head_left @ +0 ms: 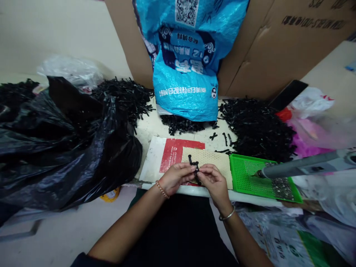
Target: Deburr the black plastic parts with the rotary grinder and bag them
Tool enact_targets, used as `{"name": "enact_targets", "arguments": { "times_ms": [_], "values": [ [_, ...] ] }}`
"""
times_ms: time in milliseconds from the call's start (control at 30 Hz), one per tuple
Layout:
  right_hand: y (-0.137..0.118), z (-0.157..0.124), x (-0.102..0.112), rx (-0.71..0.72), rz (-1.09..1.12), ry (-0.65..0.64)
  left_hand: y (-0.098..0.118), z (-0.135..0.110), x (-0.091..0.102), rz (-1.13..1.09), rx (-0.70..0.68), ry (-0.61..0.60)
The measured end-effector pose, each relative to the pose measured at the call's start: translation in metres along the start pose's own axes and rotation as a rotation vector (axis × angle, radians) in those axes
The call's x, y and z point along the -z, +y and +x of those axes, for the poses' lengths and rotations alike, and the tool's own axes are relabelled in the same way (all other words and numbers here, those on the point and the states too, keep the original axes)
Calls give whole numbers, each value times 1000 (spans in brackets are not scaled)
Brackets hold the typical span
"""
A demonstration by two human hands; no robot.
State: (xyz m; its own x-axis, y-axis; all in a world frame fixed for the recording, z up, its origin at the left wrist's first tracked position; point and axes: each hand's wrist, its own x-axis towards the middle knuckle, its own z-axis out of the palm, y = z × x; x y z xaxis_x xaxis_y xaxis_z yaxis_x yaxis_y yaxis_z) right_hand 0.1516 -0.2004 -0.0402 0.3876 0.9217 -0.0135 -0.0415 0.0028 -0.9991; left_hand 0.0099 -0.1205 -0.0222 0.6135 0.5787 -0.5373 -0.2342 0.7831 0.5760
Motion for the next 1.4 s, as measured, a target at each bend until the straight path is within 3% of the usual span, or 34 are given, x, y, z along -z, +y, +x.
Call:
{"name": "enact_targets", "arguments": {
  "times_ms": [100,200,267,333,400,567,700,967,1400],
  "values": [
    [-3,-11,3,123,-165,19,-4,-3,-2,53,44,-29],
    [-13,-22,20,310,-440,83,-6,-4,-9,99,5,-23],
    [-25,-23,42,497,-546,308,-3,0,-15,135,-1,-3],
    [-37,-15,68,646,-495,585,0,7,-23,177,12,16],
    [-48,4,90,647,-400,673,4,18,-33,214,27,16],
    [-70,60,107,365,-238,344,0,53,-66,318,57,-71],
    [-79,75,116,379,-160,240,-12,79,-81,403,95,-94],
    [-34,64,150,353,87,518,-24,92,-76,509,85,-63],
    [-16,70,160,346,56,498,-23,94,-73,517,128,-112]
  ]
}}
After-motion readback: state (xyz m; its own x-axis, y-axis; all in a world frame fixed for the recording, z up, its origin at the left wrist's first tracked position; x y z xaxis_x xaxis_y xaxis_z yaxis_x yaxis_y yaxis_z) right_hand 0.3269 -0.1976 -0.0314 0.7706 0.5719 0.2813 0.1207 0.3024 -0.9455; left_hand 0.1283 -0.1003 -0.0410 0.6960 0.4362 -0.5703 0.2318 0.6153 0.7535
